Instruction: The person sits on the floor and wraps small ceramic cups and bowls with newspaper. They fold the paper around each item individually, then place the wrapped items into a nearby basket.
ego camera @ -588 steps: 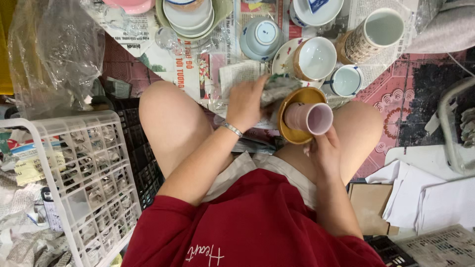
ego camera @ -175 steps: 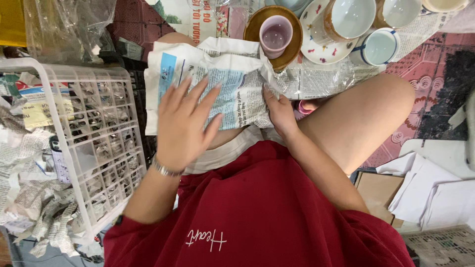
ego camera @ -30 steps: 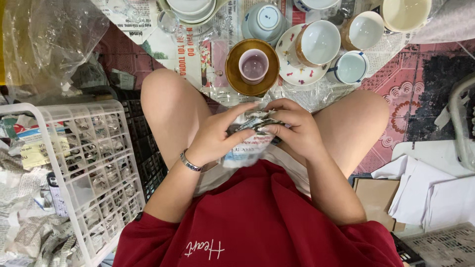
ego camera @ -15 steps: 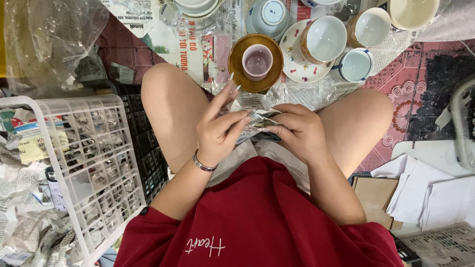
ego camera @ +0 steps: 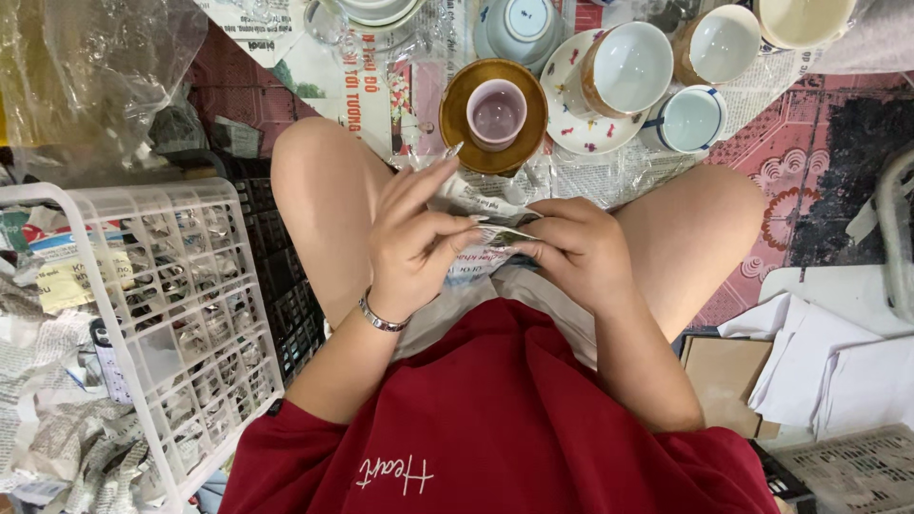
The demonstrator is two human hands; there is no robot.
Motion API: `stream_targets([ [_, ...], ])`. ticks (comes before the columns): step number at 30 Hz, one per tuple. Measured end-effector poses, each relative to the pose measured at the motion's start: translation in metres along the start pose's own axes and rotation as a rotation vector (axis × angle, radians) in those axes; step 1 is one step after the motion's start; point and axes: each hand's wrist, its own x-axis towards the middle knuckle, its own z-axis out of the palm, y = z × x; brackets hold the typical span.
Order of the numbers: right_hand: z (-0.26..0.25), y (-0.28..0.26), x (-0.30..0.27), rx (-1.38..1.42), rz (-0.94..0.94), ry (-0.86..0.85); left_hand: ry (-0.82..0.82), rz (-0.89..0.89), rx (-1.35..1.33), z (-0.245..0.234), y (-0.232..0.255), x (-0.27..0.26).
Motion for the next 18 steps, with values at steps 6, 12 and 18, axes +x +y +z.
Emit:
stream_targets([
  [6, 0.004, 0.013, -0.014, 0.289, 0.059, 0.028, -0.116, -0.081, -0.314, -0.007, -0.027, -0.004],
  [12, 0.028, 0.022, -0.007, 0.154, 0.054, 0.081, -0.556, -0.458, -0.556, -0.005, -0.046, -0.040],
  [18, 0.047, 0.033, 0.018, -0.030, 0.040, 0.183, 0.242, -0.755, -0.867, -0.010, -0.073, -0.055],
])
